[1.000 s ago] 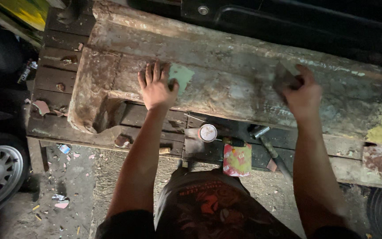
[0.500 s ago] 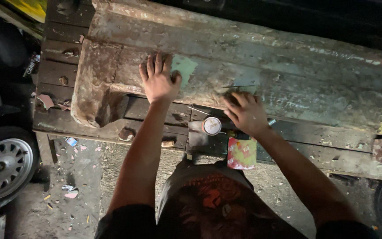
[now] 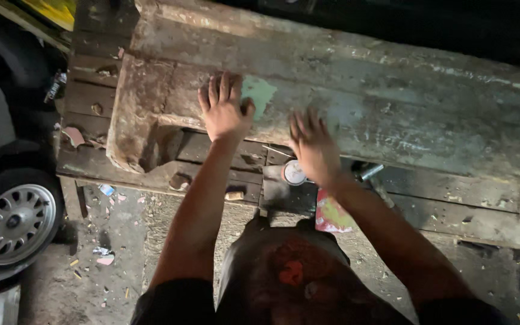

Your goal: The person sands a long, weathered wooden beam resting on a workbench using a sanding block held in the right hand while stabilizing the beam with the left hand. The person moves the sanding block back and forth along the length of the beam, gradually removing old paint and surface material.

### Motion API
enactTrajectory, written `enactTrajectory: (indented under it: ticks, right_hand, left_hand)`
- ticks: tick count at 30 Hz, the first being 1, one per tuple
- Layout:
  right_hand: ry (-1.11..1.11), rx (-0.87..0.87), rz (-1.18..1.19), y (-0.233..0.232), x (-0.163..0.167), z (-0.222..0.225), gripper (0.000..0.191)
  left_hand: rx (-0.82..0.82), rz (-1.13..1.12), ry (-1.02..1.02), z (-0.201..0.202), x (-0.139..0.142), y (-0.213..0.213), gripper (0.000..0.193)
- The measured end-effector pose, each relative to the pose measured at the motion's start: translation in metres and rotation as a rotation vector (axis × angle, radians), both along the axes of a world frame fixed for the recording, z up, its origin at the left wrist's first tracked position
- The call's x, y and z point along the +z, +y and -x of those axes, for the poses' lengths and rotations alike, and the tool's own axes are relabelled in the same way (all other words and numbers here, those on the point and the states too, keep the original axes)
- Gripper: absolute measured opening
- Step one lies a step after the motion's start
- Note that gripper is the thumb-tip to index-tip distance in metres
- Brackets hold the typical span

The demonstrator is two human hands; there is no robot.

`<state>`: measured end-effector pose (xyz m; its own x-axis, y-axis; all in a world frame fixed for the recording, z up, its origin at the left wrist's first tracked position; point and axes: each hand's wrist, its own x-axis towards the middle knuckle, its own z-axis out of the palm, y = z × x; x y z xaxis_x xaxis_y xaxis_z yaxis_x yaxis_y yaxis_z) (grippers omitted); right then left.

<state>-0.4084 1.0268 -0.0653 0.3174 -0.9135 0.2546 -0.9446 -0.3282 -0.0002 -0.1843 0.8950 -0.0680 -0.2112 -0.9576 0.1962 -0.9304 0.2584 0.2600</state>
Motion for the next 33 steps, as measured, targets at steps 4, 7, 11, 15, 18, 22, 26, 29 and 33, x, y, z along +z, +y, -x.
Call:
enactTrajectory:
  ticks: [4,7,11,15,18,22,26,29,33]
  right_hand:
    - [0.041,0.027,-0.042,0.012,0.012,0.004,0.051]
    - [0.018,-0.044,-0.102,-0.019,0.013,0.004,0.047]
    - [0.084,-0.077,0.004,-0.018,0.006,-0.009,0.055]
    - [0.048,0.074,-0.052,0.025,0.01,0.004,0.057]
    - [0.05,0.069,-0.105,0.027,0.006,0.002,0.055]
    - [-0.043,0.051,-0.056,0.004,-0.021,-0.04,0.055]
    - [0.153,0.162,0.097,0.009,-0.029,-0.023,0.05]
    - [0.005,0.114,-0.046,0.031,-0.017,0.025,0.048]
    - [0.044,-0.059,-0.094,0.035,-0.012,0.021,0.047]
  left_hand:
    - [-0.004,-0.002,0.049,0.0,0.002,0.001,0.069]
    - [-0.014,0.003,0.053,0.0,0.004,0.002,0.069]
    - [-0.024,0.04,0.049,0.0,0.004,0.003,0.069]
    - [-0.005,0.005,0.073,-0.003,0.001,0.003,0.069]
    - [0.005,-0.001,0.054,-0.005,-0.003,0.002,0.068]
    - [-0.012,0.005,0.025,-0.003,-0.008,0.0,0.065]
    - [-0.013,0.004,0.026,-0.004,-0.01,-0.002,0.062]
    - [-0.004,-0.005,0.034,-0.004,-0.011,-0.002,0.061]
    - [0.007,-0.055,0.009,-0.004,-0.01,-0.003,0.061]
